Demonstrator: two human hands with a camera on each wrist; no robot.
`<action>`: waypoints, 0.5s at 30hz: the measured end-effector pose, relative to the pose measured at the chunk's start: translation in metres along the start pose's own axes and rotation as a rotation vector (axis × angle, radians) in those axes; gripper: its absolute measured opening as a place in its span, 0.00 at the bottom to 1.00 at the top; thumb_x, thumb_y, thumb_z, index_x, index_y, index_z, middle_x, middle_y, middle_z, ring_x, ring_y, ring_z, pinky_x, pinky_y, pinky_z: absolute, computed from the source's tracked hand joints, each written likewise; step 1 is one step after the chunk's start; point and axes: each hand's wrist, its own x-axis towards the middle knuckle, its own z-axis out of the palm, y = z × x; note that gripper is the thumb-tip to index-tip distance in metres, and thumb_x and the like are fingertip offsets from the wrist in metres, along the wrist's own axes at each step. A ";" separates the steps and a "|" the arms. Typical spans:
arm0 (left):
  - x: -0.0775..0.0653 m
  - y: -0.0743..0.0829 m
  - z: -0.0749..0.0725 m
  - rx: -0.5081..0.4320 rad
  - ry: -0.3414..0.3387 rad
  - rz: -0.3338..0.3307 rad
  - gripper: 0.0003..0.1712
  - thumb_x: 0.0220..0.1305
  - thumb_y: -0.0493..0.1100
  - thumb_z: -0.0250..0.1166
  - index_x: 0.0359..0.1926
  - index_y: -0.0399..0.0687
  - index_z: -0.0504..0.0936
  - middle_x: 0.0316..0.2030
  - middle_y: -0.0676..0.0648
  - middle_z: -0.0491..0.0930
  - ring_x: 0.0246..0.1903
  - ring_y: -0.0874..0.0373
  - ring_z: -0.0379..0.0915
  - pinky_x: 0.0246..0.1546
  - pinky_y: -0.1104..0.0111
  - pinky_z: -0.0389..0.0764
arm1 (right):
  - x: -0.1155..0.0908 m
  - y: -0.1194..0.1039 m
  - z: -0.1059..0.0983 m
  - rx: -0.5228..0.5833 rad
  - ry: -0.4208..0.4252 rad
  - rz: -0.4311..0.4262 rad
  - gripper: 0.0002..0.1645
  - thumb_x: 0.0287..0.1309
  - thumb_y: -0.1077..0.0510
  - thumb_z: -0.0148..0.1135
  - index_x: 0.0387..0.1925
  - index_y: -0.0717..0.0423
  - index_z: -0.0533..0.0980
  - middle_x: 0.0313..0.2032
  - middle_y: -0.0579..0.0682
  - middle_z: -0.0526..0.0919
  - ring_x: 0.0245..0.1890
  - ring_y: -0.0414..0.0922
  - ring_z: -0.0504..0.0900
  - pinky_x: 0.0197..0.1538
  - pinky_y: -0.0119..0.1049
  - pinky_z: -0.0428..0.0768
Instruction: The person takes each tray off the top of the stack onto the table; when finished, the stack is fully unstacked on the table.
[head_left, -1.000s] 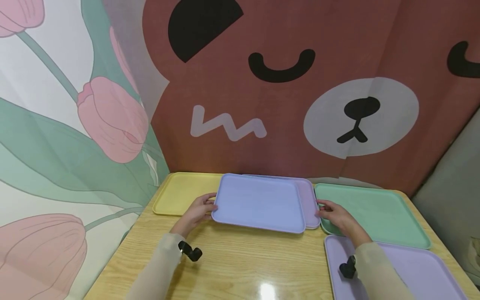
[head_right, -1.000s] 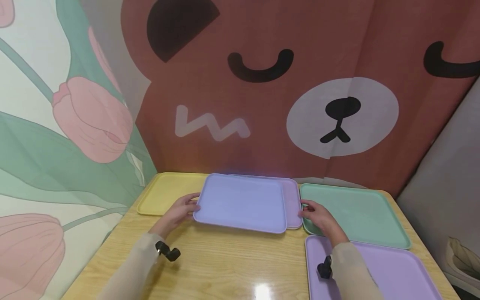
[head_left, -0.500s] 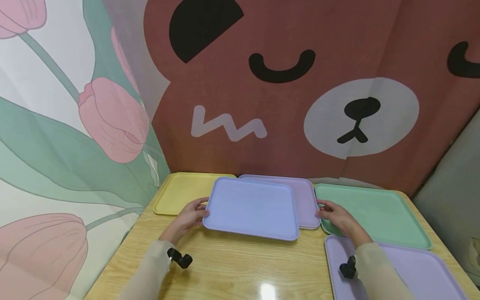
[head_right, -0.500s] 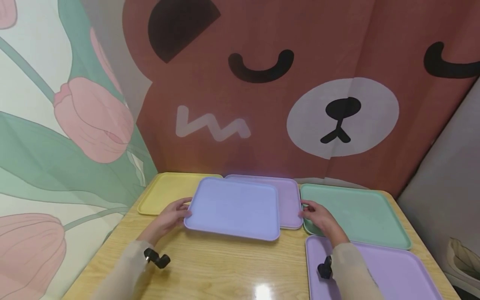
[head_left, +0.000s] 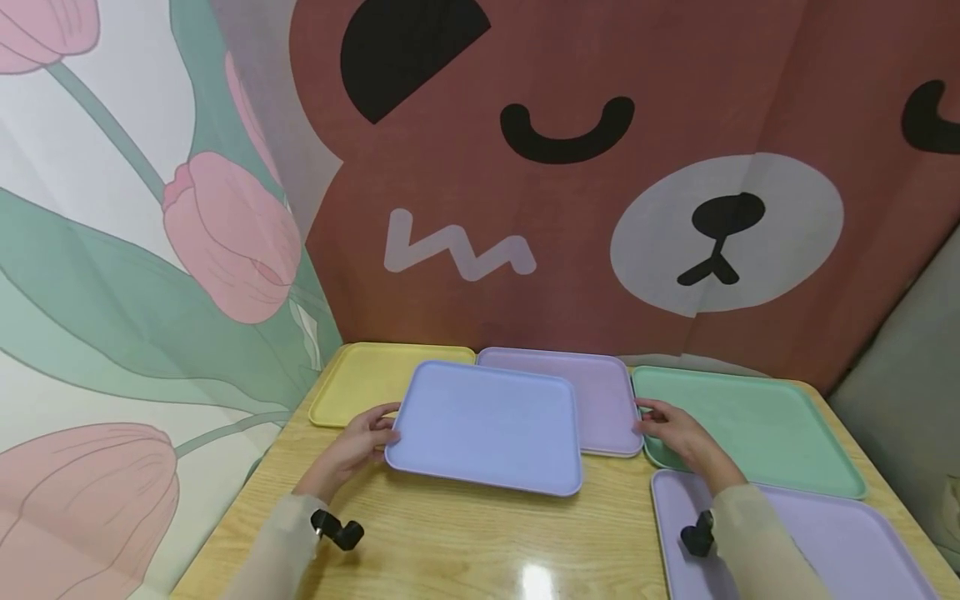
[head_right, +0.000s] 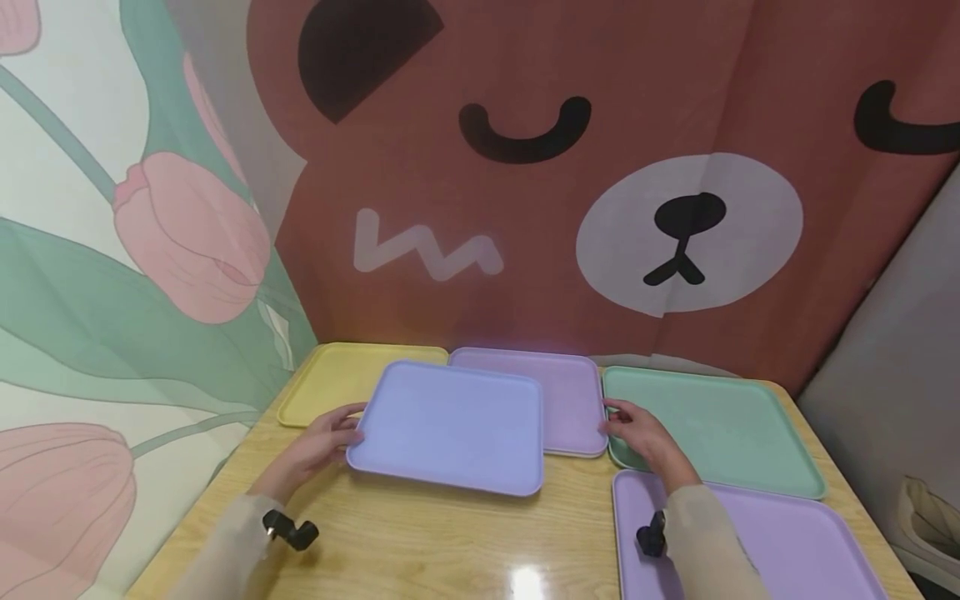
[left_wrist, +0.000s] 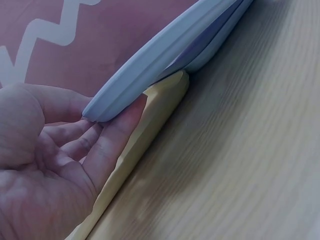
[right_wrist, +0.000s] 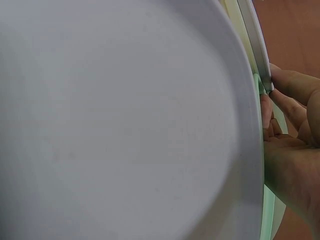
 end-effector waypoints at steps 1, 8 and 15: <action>-0.002 0.000 -0.002 -0.003 -0.004 0.000 0.38 0.69 0.30 0.58 0.76 0.34 0.55 0.49 0.41 0.79 0.43 0.54 0.81 0.38 0.63 0.85 | 0.000 0.000 0.000 0.000 -0.001 0.000 0.40 0.69 0.53 0.63 0.75 0.62 0.60 0.60 0.66 0.70 0.59 0.60 0.68 0.66 0.59 0.66; -0.014 -0.004 -0.014 0.003 -0.013 -0.008 0.38 0.71 0.30 0.57 0.77 0.34 0.52 0.50 0.43 0.79 0.43 0.53 0.82 0.39 0.61 0.86 | 0.001 0.000 -0.001 -0.001 -0.008 0.001 0.40 0.69 0.53 0.63 0.75 0.62 0.60 0.60 0.66 0.71 0.59 0.59 0.68 0.64 0.57 0.68; -0.028 -0.006 -0.023 0.007 -0.010 -0.014 0.39 0.70 0.30 0.58 0.77 0.34 0.52 0.50 0.43 0.79 0.43 0.54 0.82 0.37 0.63 0.85 | 0.001 0.001 -0.002 -0.003 -0.022 -0.003 0.42 0.69 0.50 0.63 0.76 0.62 0.59 0.60 0.65 0.70 0.60 0.59 0.68 0.66 0.59 0.66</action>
